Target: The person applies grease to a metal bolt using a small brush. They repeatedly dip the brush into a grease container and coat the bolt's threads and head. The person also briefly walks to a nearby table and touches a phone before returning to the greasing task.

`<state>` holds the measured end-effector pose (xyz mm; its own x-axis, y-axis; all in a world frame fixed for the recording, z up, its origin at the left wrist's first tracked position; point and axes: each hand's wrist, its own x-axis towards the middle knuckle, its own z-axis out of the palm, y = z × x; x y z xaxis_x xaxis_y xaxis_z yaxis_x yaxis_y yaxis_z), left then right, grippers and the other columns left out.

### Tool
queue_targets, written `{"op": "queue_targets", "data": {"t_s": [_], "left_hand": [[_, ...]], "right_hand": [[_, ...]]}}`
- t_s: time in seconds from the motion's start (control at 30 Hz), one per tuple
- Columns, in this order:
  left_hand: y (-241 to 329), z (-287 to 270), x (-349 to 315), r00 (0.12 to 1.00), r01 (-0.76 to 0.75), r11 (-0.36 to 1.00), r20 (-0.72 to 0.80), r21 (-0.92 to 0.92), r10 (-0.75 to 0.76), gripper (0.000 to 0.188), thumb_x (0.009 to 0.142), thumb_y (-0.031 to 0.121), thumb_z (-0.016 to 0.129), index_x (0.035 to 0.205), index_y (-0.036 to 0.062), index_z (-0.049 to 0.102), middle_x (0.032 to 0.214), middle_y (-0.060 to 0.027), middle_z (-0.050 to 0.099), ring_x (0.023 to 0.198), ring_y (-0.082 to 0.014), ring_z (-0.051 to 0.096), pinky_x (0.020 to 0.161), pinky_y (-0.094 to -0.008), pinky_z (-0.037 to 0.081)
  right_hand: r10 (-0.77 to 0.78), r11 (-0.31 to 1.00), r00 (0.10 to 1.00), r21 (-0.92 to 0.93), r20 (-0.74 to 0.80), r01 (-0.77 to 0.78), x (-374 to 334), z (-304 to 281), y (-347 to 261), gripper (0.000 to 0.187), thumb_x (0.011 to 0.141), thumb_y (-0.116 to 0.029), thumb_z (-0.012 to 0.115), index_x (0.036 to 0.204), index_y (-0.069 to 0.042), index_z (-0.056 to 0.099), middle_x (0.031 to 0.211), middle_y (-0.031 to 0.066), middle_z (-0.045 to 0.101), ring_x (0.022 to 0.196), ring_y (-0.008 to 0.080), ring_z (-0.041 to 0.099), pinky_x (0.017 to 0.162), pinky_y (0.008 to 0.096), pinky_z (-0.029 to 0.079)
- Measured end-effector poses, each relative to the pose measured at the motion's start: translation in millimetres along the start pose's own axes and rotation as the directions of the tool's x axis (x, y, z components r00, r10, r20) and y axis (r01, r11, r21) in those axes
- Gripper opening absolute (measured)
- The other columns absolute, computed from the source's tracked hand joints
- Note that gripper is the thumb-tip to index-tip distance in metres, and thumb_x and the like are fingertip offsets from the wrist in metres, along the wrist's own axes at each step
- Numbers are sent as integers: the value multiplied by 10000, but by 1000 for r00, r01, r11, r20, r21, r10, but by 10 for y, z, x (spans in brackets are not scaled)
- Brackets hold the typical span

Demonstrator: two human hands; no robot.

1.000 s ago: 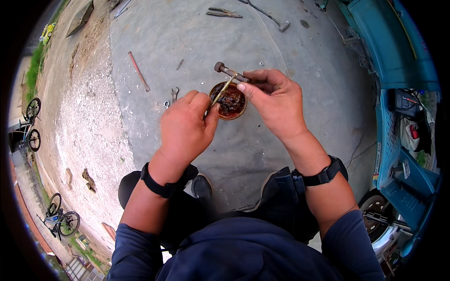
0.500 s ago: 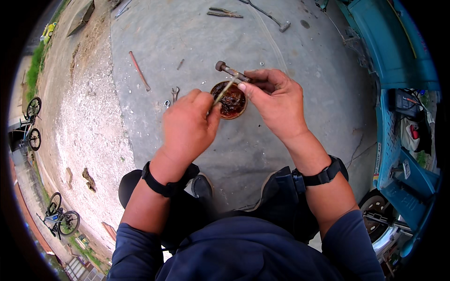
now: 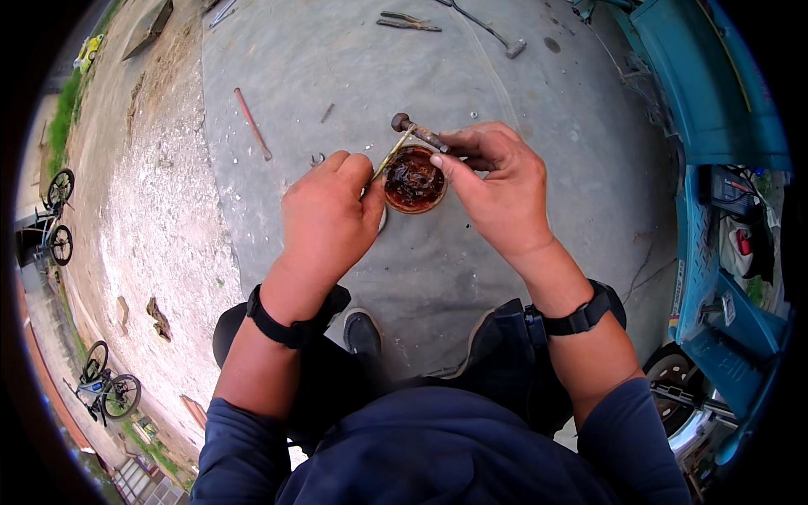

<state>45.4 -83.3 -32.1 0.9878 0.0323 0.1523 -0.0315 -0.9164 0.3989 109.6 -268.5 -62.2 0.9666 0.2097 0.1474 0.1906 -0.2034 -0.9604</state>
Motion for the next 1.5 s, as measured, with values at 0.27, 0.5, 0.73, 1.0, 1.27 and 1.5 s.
{"op": "queue_targets", "data": {"t_s": [0.27,0.5,0.73,1.0,1.27,1.5], "left_hand": [[64,-6,-30,1000,-23,999,20,-28,24,167,830,135,693,778,53,557,755,-130,568,678,-359,583,577,-442,447],[54,-29,-27,1000,17,1000,20,-24,-17,169,837,139,690,775,55,557,752,-132,568,670,-360,581,576,-443,446],[39,-22,-45,1000,-12,999,13,-39,13,170,838,140,687,774,53,557,737,-131,558,663,-363,576,571,-442,444],[69,1,-61,1000,-11,1000,9,-29,11,167,832,167,697,794,72,565,761,-112,579,676,-349,600,574,-441,470],[60,50,-57,999,-31,1000,11,-6,31,161,834,167,692,799,80,561,761,-100,577,674,-334,608,571,-442,477],[32,54,-33,1000,-24,999,-7,-49,24,172,840,136,689,774,57,552,733,-114,559,659,-342,584,565,-432,451]], "right_hand": [[-76,995,997,-68,-10,75,-8,5,2,160,754,-70,747,908,-38,719,891,85,680,801,244,667,721,326,533],[-96,992,995,-87,-19,94,-23,19,-19,156,751,-68,747,903,-47,718,889,83,680,808,252,664,722,337,532],[-50,998,999,-24,-12,50,-30,28,-38,143,772,-47,748,909,-22,715,914,80,674,789,206,685,717,310,548],[233,934,972,270,35,-233,-35,31,-61,191,823,-35,757,980,42,680,956,82,683,828,141,698,740,270,573],[325,895,943,300,67,-329,-7,3,-119,214,838,-26,750,1022,46,668,891,103,716,812,120,684,723,259,568],[369,834,921,392,125,-387,13,-33,-65,233,883,-87,741,1043,55,652,891,90,715,775,101,676,701,238,559]]}}
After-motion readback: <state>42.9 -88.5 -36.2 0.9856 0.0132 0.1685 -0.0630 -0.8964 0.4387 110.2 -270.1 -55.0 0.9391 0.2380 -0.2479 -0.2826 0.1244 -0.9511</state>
